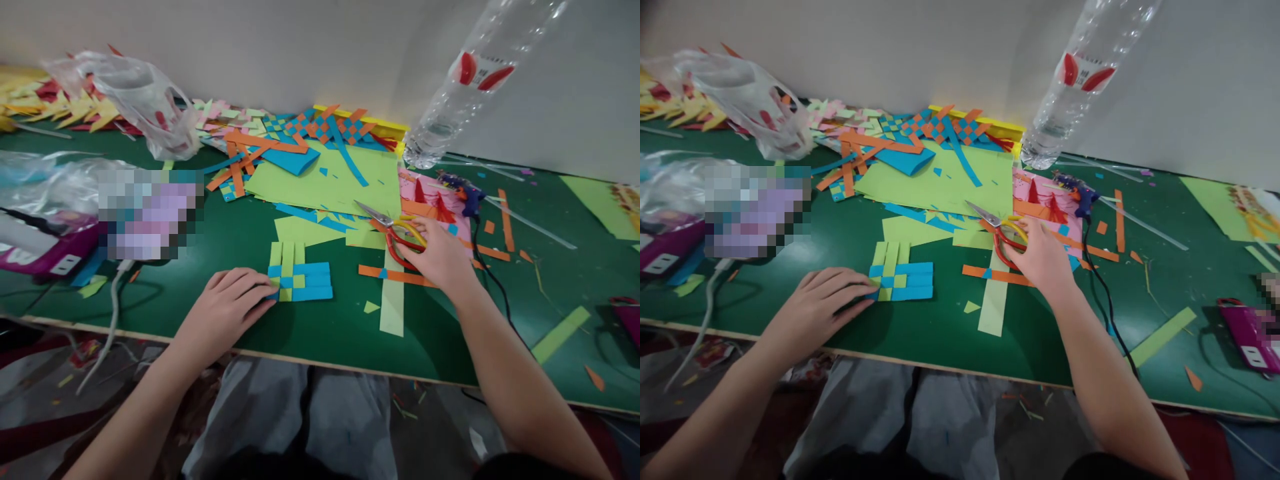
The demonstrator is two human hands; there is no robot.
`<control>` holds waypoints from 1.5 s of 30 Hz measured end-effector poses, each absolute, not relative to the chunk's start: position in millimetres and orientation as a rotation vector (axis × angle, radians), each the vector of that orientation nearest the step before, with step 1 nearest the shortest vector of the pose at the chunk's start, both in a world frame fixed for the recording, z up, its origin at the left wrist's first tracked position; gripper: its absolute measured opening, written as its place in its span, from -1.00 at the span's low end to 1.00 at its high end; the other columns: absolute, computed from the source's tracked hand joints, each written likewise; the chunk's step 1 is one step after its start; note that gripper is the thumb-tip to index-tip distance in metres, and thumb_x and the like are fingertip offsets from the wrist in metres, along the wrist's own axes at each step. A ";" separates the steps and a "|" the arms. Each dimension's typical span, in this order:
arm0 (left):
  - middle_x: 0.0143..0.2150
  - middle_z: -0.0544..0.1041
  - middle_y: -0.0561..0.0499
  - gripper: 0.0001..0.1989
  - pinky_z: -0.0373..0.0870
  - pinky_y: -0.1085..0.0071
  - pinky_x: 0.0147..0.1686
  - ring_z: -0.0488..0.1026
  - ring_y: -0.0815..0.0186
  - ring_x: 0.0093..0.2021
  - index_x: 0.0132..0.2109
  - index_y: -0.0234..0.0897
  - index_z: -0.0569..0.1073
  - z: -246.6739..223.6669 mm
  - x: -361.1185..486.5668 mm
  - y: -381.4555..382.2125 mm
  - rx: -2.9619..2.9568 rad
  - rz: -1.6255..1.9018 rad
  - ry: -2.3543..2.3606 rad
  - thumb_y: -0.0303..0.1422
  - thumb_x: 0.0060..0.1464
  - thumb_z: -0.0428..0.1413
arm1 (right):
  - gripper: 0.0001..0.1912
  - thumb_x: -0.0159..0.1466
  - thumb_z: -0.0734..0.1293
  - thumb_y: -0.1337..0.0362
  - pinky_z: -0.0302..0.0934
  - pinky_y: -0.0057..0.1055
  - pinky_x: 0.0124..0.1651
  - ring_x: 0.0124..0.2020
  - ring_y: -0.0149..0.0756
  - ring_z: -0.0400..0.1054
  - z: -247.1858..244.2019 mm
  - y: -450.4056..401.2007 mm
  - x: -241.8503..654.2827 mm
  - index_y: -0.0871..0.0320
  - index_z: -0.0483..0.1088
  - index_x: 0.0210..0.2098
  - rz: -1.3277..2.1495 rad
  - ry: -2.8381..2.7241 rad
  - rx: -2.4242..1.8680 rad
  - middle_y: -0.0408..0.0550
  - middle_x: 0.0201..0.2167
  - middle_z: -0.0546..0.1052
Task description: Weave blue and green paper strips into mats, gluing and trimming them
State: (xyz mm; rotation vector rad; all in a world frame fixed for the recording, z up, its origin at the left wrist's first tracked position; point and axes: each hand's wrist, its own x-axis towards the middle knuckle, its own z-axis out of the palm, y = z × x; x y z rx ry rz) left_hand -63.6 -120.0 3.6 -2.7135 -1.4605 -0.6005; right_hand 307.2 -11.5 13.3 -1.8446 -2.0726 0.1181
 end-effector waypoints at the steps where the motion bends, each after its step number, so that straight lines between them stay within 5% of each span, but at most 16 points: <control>1: -0.08 0.58 -0.05 -0.85 0.27 0.23 -0.07 0.45 0.16 -0.01 -0.10 -0.23 0.50 3.5 -66.1 -118.7 -2.724 -0.589 -1.453 -0.33 0.26 0.07 | -0.45 0.15 0.37 0.01 0.37 -0.11 -0.19 -0.06 0.06 0.47 12.7 -11.8 307.1 0.11 0.32 0.06 0.129 -2.072 -1.822 0.12 -0.06 0.56; 15: -0.06 0.60 0.07 -0.79 0.29 0.27 -0.01 0.46 0.24 0.02 -0.10 -0.04 0.54 7.8 -110.2 -116.8 -2.931 -0.501 -1.345 -0.35 0.28 0.01 | -0.57 0.20 0.35 0.06 0.36 -0.21 -0.20 -0.09 -0.06 0.48 19.0 -17.2 300.5 0.08 0.35 0.01 0.177 -2.198 -1.600 0.02 0.00 0.54; 32: 0.01 0.59 0.01 -0.74 0.29 0.13 0.00 0.46 0.10 0.09 -0.07 -0.09 0.51 9.6 -104.8 -72.5 -2.785 -0.378 -1.373 -0.44 0.26 -0.03 | -0.63 0.29 0.29 0.10 0.39 -0.11 -0.15 -0.06 -0.01 0.47 15.9 -19.8 268.7 0.18 0.36 0.00 0.093 -2.378 -1.492 0.13 -0.01 0.52; 40: -0.16 0.62 0.04 -0.90 0.32 0.21 -0.10 0.52 0.21 -0.15 -0.11 -0.16 0.44 39.0 -64.8 -81.1 -2.610 -0.677 -1.363 -0.39 0.25 0.05 | -0.55 0.28 0.34 0.08 0.33 -0.07 -0.01 -0.01 -0.01 0.43 8.1 -14.0 276.3 0.15 0.30 0.09 -0.104 -2.376 -1.398 0.11 -0.07 0.55; 45: -0.22 0.59 -0.03 -0.82 0.32 0.19 -0.15 0.51 0.17 -0.21 -0.19 -0.23 0.48 26.7 -35.8 -82.9 -2.687 -0.504 -1.340 -0.28 0.28 0.03 | -0.68 0.34 0.26 0.17 0.34 -0.13 -0.04 -0.03 -0.07 0.43 8.4 -16.0 276.2 0.13 0.32 0.05 -0.097 -2.373 -1.283 0.10 -0.06 0.55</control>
